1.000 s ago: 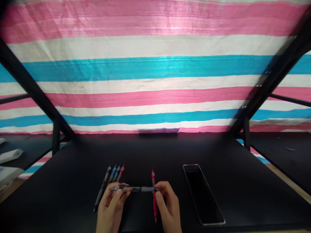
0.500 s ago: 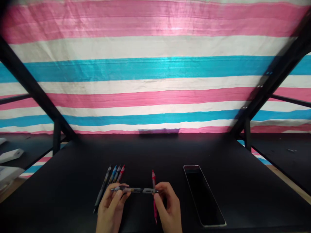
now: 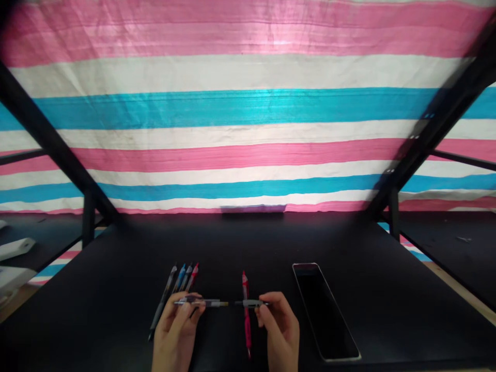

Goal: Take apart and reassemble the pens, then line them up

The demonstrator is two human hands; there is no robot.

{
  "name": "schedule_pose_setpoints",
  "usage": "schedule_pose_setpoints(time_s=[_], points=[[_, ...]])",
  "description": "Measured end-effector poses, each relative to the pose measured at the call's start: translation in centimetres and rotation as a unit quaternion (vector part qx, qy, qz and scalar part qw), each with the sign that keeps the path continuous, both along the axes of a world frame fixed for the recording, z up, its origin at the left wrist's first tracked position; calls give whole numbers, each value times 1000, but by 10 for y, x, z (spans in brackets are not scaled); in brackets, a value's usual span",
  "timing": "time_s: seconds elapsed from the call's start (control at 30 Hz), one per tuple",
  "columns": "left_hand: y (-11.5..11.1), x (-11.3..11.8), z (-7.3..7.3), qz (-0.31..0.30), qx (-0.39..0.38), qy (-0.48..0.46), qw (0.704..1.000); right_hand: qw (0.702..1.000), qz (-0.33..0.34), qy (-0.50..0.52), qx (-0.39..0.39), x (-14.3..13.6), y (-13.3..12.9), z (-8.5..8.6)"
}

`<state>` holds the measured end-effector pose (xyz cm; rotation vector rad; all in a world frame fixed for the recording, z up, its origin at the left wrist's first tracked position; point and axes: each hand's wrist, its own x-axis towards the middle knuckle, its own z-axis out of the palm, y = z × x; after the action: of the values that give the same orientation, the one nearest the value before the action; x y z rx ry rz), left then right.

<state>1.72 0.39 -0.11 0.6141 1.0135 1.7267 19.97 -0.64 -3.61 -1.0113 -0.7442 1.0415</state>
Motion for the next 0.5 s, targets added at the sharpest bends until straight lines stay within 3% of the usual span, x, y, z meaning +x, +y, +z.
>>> schedule_pose_setpoints(time_s=[0.5], points=[[0,-1,1,18,3,0,1000,996,-57,70,28,2,1,-3]])
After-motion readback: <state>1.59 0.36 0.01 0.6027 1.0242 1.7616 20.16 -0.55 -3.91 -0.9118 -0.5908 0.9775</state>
